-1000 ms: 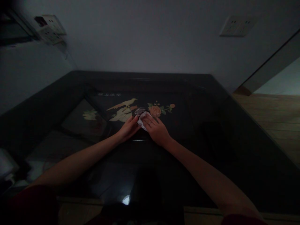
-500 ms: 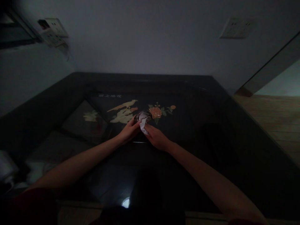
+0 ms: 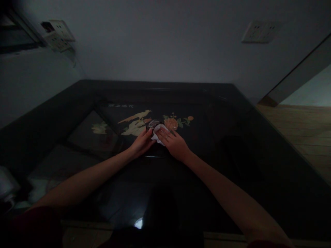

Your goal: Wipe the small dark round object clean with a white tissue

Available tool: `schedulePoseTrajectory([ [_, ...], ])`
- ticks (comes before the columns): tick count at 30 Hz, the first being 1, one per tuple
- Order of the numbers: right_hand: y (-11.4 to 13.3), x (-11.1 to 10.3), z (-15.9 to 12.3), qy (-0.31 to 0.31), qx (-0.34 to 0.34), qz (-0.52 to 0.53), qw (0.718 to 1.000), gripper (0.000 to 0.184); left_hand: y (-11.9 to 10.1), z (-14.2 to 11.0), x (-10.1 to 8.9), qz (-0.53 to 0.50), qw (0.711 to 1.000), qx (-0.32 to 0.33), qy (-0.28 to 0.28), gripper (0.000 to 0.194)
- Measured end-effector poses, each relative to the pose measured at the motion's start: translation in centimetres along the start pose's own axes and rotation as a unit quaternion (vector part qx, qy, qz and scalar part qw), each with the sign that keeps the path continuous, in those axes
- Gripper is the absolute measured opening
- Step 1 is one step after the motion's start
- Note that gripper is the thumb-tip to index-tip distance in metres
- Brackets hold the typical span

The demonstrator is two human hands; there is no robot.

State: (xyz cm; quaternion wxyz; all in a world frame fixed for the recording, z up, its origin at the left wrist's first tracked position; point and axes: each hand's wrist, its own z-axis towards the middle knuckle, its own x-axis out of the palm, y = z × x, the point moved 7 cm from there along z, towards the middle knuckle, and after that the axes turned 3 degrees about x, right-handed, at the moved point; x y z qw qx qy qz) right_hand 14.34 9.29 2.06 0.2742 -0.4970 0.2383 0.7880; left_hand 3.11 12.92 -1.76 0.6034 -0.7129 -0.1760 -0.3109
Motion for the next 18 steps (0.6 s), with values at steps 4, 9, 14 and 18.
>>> schedulePoseTrajectory([
  [4, 0.0, 0.0, 0.0, -0.011, 0.016, 0.011, 1.0, 0.055, -0.2, -0.2, 0.2, -0.006, 1.0, -0.007, -0.019, 0.031],
  [9, 0.2, 1.0, -0.2, -0.004, 0.015, 0.128, 0.992, 0.056, 0.0, -0.1, -0.1, 0.012, 1.0, -0.007, -0.012, 0.035],
  [14, 0.4, 0.9, -0.4, 0.003, 0.039, 0.267, 0.963, 0.052, 0.2, 0.0, -0.1, 0.035, 0.999, 0.008, 0.028, 0.045],
  [18, 0.5, 0.6, -0.4, 0.015, 0.057, 0.323, 0.945, 0.049, 0.3, -0.2, 0.0, 0.043, 0.998, 0.013, 0.043, 0.046],
])
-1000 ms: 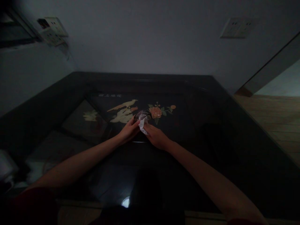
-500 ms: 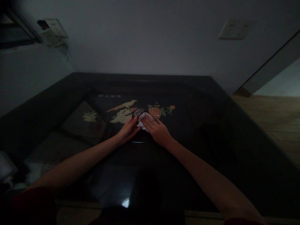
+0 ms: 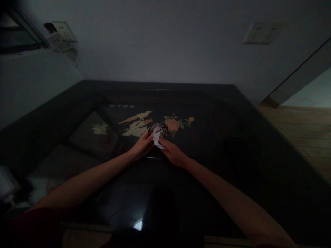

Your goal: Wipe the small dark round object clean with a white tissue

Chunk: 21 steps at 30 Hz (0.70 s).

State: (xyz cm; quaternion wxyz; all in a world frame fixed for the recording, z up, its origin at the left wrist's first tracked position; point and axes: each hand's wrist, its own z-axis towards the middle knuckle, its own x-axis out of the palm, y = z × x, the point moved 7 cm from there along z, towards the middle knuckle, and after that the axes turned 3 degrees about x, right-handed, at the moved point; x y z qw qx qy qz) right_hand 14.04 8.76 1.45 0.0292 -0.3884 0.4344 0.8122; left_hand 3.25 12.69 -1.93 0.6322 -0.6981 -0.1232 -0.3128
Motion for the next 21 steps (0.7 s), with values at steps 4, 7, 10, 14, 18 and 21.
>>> schedulePoseTrajectory([
  [4, -0.1, 0.1, 0.0, -0.002, -0.013, -0.024, 1.0, 0.049, -0.2, -0.1, 0.2, -0.004, 1.0, -0.001, 0.001, 0.044],
  [7, -0.4, 0.3, -0.1, -0.015, -0.039, -0.098, 0.994, 0.05, -0.2, -0.1, 0.3, -0.004, 1.0, -0.005, -0.002, 0.046],
  [10, -0.6, 0.2, -0.1, -0.021, -0.055, -0.186, 0.981, 0.05, -0.1, 0.0, 0.0, 0.003, 1.0, -0.013, -0.013, 0.045],
  [14, 0.1, -0.4, 0.2, -0.025, -0.063, -0.291, 0.954, 0.049, 0.0, -0.1, -0.1, 0.0, 1.0, -0.017, -0.019, 0.044],
  [18, 0.6, -0.7, 0.3, -0.035, -0.05, -0.33, 0.942, 0.051, -0.2, -0.1, 0.2, -0.013, 1.0, -0.015, -0.024, 0.045],
  [21, 0.3, -0.3, 0.3, -0.034, -0.035, -0.293, 0.955, 0.051, -0.3, -0.1, 0.3, -0.018, 1.0, -0.013, -0.021, 0.045],
])
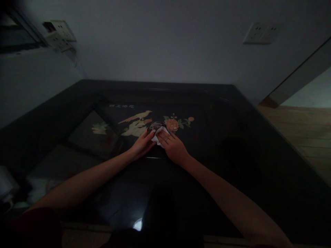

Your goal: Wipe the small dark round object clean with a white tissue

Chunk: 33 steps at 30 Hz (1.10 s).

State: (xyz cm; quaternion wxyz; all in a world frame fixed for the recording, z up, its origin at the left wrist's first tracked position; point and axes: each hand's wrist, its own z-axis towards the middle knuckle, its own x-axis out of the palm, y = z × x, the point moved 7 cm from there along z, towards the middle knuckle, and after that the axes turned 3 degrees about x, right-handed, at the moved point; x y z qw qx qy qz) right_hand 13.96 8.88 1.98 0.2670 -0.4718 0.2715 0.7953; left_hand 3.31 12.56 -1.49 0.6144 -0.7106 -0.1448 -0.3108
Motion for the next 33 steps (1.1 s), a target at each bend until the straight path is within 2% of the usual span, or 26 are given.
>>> schedulePoseTrajectory([
  [4, 0.0, 0.6, -0.2, 0.004, 0.005, 0.131, 0.991, 0.049, 0.1, 0.1, -0.3, 0.019, 1.0, -0.002, 0.002, 0.045],
  [8, 0.0, 0.1, -0.2, 0.002, 0.04, 0.275, 0.961, 0.045, 0.1, 0.1, -0.1, 0.017, 1.0, 0.007, 0.024, 0.047],
  [12, 0.0, -0.4, 0.0, 0.004, 0.078, 0.327, 0.942, 0.044, 0.0, -0.1, 0.2, 0.025, 0.999, 0.005, 0.034, 0.053],
  [16, 0.0, -0.2, -0.1, 0.001, 0.046, 0.268, 0.962, 0.039, -0.1, -0.1, 0.1, 0.024, 0.999, 0.005, 0.021, 0.055],
  [21, -0.2, 0.3, -0.2, 0.001, -0.015, 0.095, 0.995, 0.04, 0.5, 0.2, -0.6, 0.016, 1.0, 0.002, 0.012, 0.049],
  [26, -0.1, -0.5, 0.0, -0.012, -0.031, -0.058, 0.998, 0.043, 0.9, 0.5, -0.7, -0.005, 1.0, -0.003, 0.014, 0.041],
  [30, -0.6, -1.0, 0.1, -0.031, 0.003, -0.067, 0.997, 0.042, 0.4, 0.0, 0.1, -0.02, 0.999, -0.019, 0.026, 0.039],
  [33, -1.2, -1.1, 0.0, -0.043, 0.014, -0.037, 0.998, 0.04, 0.2, -0.3, 0.8, -0.014, 0.999, -0.014, 0.044, 0.049],
])
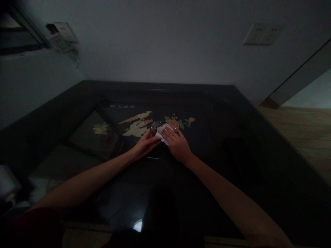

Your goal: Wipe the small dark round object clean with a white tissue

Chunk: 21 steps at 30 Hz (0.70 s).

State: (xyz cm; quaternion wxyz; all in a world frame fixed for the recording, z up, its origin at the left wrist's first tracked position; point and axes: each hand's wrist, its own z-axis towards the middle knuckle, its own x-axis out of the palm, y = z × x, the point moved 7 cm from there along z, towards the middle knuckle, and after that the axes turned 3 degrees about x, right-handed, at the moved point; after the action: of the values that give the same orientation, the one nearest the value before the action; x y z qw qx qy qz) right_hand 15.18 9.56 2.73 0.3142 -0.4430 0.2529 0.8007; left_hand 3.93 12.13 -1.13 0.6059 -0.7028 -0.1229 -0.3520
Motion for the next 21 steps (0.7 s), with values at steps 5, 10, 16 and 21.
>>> schedulePoseTrajectory([
  [5, -0.1, -0.5, -0.3, -0.042, -0.007, 0.068, 0.997, 0.038, -0.1, -0.1, 0.4, 0.028, 0.999, 0.018, 0.017, 0.056],
  [10, 0.6, -1.4, -0.6, -0.091, -0.029, 0.12, 0.988, 0.032, -0.5, -0.1, 0.5, 0.076, 0.997, 0.027, 0.012, 0.051],
  [16, 1.2, -2.2, -0.7, -0.108, -0.041, 0.164, 0.98, 0.043, -0.6, -0.1, 0.0, 0.132, 0.99, 0.031, 0.025, 0.045],
  [21, 1.7, -2.7, -0.9, -0.109, -0.04, 0.16, 0.98, 0.053, -0.2, -0.2, -0.5, 0.083, 0.996, 0.017, 0.01, 0.049],
])
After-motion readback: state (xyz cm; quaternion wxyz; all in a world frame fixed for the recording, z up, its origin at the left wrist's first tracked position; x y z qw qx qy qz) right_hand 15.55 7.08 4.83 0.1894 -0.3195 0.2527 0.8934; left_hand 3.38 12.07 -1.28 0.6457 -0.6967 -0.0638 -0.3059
